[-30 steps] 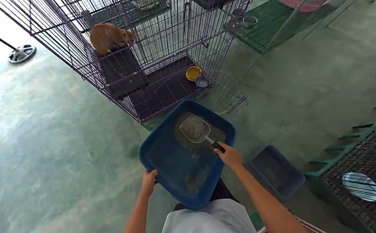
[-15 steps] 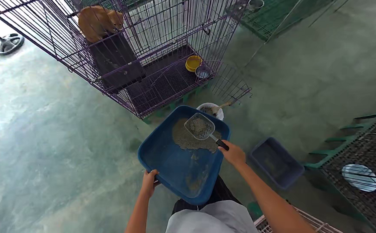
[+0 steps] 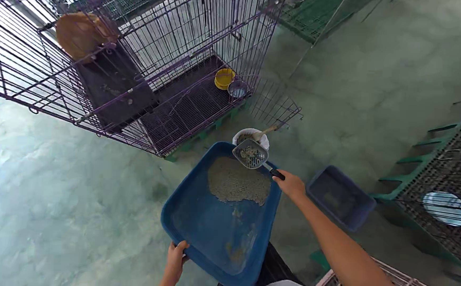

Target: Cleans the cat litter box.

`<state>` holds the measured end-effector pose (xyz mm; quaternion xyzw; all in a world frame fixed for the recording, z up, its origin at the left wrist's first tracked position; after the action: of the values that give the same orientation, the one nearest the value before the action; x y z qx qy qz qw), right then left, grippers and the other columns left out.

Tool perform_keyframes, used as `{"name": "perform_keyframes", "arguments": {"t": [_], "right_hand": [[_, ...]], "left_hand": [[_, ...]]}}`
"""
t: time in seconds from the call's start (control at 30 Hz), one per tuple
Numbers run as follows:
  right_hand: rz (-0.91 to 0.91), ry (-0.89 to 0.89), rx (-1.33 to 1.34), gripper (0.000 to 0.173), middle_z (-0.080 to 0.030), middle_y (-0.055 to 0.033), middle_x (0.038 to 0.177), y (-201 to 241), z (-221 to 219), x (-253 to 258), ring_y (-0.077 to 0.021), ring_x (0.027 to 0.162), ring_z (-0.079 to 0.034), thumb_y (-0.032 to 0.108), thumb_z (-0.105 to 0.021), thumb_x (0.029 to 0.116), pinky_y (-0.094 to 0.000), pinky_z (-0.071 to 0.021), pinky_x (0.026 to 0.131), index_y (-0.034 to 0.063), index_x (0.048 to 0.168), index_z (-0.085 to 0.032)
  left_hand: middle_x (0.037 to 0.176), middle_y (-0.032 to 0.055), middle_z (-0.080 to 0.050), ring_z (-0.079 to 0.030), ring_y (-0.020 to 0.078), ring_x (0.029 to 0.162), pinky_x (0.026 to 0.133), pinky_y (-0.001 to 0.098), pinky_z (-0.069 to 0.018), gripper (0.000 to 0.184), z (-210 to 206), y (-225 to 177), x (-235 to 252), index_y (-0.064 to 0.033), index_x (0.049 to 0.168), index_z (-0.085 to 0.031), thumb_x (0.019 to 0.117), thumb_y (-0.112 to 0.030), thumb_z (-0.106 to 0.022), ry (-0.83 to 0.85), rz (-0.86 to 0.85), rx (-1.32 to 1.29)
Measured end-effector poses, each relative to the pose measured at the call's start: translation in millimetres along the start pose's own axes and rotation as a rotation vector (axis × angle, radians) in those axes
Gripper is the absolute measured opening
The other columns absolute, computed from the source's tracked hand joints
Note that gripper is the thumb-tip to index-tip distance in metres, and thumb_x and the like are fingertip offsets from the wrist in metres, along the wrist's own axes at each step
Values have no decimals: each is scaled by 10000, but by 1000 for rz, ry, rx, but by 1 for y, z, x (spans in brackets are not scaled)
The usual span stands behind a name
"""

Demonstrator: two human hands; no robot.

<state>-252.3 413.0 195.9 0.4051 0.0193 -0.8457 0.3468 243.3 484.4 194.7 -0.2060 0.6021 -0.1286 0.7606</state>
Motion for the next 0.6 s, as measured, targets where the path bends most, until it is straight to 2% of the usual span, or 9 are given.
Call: {"name": "perform_keyframes", "arguments": {"t": [0.1, 0.23, 0.33, 0.43, 0.5, 0.57, 0.6], "right_hand": [[4, -54, 48, 470, -661, -229, 1335, 2, 15, 19, -444, 1261, -610, 363, -581, 1062, -655, -446, 1044, 155, 1483, -568], [4, -104, 33, 450, -655, -244, 1334, 11, 31, 53, -454, 1259, -607, 355, -550, 1076, -670, -441, 1033, 146, 1474, -572], [-122, -10, -171, 437, -616, -284, 1363, -3, 29, 92, -452, 1300, -577, 310, -558, 1050, -669, -438, 1038, 7, 1359, -620], [-262, 76, -277, 465, -594, -302, 1382, -24, 30, 97, -439, 1328, -563, 290, -573, 1025, -644, -444, 1050, -86, 1295, -610], [-301, 70, -108, 490, -605, -307, 1345, -45, 23, 97, -408, 1247, -615, 309, -573, 1048, -592, -480, 1025, -110, 1302, -592], [-332, 100, 211, 536, -578, -291, 1290, -58, 4, 93, -354, 1063, -646, 354, -492, 1104, -493, -537, 914, -83, 1414, -482], [-333, 114, 329, 549, -565, -290, 1308, -59, -6, 92, -346, 1053, -640, 371, -460, 1116, -479, -530, 907, -60, 1456, -442]], "left_hand": [[949, 144, -581, -628, 188, 748, 641, 353, -564, 378, 10, 14, -2, 40, 1282, -428, 915, 60, -517, 1, 7, 35], [863, 85, -596, -638, 123, 684, 625, 298, -577, 303, 27, 26, -1, 25, 1187, -446, 897, 93, -501, -22, 10, 46], [874, 76, -617, -653, 111, 690, 623, 286, -585, 334, 40, 37, 4, 7, 1202, -441, 883, 89, -500, -13, 16, 36], [882, 85, -626, -663, 123, 691, 613, 292, -588, 355, 47, 38, 8, 5, 1214, -437, 873, 75, -512, -13, 11, 21], [883, 90, -627, -665, 127, 685, 605, 291, -589, 355, 47, 42, 11, 8, 1217, -435, 876, 70, -509, -7, 22, 16], [889, 96, -623, -664, 137, 688, 607, 299, -589, 351, 44, 46, 13, 13, 1229, -433, 889, 66, -504, 20, 38, 4], [883, 96, -627, -666, 139, 690, 608, 300, -589, 342, 43, 48, 13, 14, 1225, -439, 892, 62, -503, 29, 44, -1]]}}
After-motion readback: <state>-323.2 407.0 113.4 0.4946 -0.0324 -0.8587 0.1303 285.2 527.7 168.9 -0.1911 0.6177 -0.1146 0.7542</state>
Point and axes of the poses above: each hand's wrist, its own x-axis towards the middle knuckle, its own z-axis out of the back of the hand, y = z × x, the point moved 9 cm from there along x, towards the middle knuckle
